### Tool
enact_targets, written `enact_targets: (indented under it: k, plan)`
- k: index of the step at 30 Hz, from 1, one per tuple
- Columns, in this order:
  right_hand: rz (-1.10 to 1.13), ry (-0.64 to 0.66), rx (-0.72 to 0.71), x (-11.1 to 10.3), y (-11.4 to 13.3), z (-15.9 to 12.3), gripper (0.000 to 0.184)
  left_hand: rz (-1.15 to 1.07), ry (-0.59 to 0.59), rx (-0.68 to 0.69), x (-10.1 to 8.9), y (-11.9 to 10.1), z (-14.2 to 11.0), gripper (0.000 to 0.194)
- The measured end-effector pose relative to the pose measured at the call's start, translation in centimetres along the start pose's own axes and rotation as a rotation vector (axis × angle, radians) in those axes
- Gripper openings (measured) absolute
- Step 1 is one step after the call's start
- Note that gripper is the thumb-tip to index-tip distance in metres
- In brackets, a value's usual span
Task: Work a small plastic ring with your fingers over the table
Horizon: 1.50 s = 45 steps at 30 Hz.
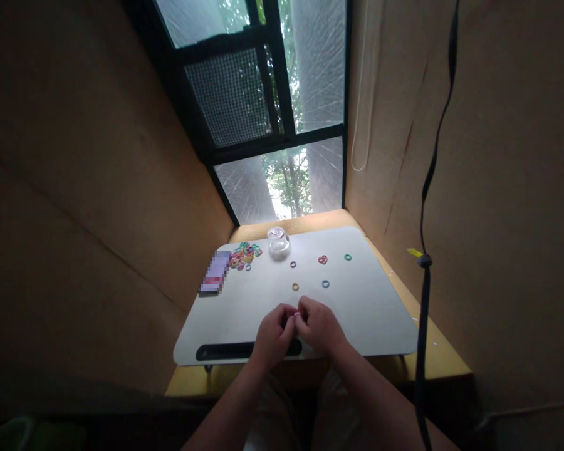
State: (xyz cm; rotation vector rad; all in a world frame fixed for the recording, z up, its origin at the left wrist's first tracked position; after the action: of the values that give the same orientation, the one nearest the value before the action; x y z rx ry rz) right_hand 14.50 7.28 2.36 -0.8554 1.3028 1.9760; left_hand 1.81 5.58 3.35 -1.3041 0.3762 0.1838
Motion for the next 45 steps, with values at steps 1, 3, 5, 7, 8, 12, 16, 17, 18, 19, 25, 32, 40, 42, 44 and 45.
enact_targets:
  k: [1, 3, 5, 7, 8, 12, 16, 17, 18, 19, 25, 32, 40, 42, 44, 45]
  plan:
    - [-0.002, -0.003, -0.001, 0.01, 0.03, -0.05, 0.01, -0.002, -0.003, 0.005, -0.03, 0.0, -0.05, 0.017]
    - [-0.007, -0.012, -0.003, 0.06, 0.06, -0.14, 0.01, -0.005, -0.007, 0.01, -0.07, 0.03, -0.16, 0.017]
    - [-0.015, -0.02, -0.006, 0.18, 0.04, -0.21, 0.011, -0.007, -0.012, 0.012, -0.1, 0.1, -0.25, 0.016]
    - [-0.024, -0.025, -0.012, 0.35, -0.02, -0.22, 0.011, -0.007, -0.015, 0.014, -0.12, 0.17, -0.33, 0.016]
    - [-0.029, -0.026, -0.014, 0.44, -0.06, -0.21, 0.011, -0.009, -0.016, 0.017, -0.12, 0.2, -0.36, 0.016]
    - [-0.053, -0.029, -0.018, 0.74, -0.2, -0.15, 0.011, -0.018, -0.024, 0.025, -0.15, 0.24, -0.45, 0.015]
    - [-0.056, -0.038, -0.025, 0.74, -0.15, -0.19, 0.011, -0.015, -0.027, 0.028, -0.14, 0.29, -0.53, 0.015]
    - [-0.057, -0.04, -0.027, 0.71, -0.11, -0.21, 0.011, -0.011, -0.027, 0.03, -0.13, 0.31, -0.55, 0.015]
    - [-0.058, -0.04, -0.029, 0.69, -0.07, -0.23, 0.011, -0.007, -0.029, 0.032, -0.13, 0.35, -0.56, 0.015]
    - [-0.059, -0.039, -0.03, 0.67, -0.03, -0.26, 0.011, 0.0, -0.03, 0.033, -0.11, 0.39, -0.58, 0.015]
    - [-0.069, -0.054, -0.033, 0.5, 0.1, -0.35, 0.011, 0.025, -0.027, 0.038, 0.05, 0.6, -0.64, 0.015]
    - [-0.057, -0.052, -0.033, 0.43, 0.09, -0.37, 0.011, 0.028, -0.032, 0.047, 0.06, 0.48, -0.65, 0.015]
    - [-0.058, -0.045, -0.033, 0.37, 0.18, -0.35, 0.011, 0.026, -0.027, 0.049, 0.06, 0.56, -0.58, 0.014]
    - [-0.061, -0.047, -0.033, 0.4, 0.18, -0.35, 0.011, 0.02, -0.027, 0.05, 0.07, 0.53, -0.61, 0.014]
    - [-0.068, -0.054, -0.032, 0.44, 0.14, -0.35, 0.011, 0.015, -0.029, 0.049, 0.08, 0.53, -0.63, 0.014]
    - [-0.07, -0.056, -0.032, 0.46, 0.12, -0.35, 0.011, 0.013, -0.029, 0.048, 0.09, 0.53, -0.64, 0.014]
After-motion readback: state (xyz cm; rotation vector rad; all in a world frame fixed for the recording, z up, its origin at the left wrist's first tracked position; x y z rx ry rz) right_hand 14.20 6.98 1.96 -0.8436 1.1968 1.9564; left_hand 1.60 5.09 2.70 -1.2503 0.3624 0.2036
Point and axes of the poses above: each hand's wrist, its own z-axis towards the middle knuckle, its own x-axis out of the palm, y = z × x, the point moved 6 cm from there along z, towards the middle knuckle, and after that the axes turned 14 degrees about -z, right-handed, at the moved point
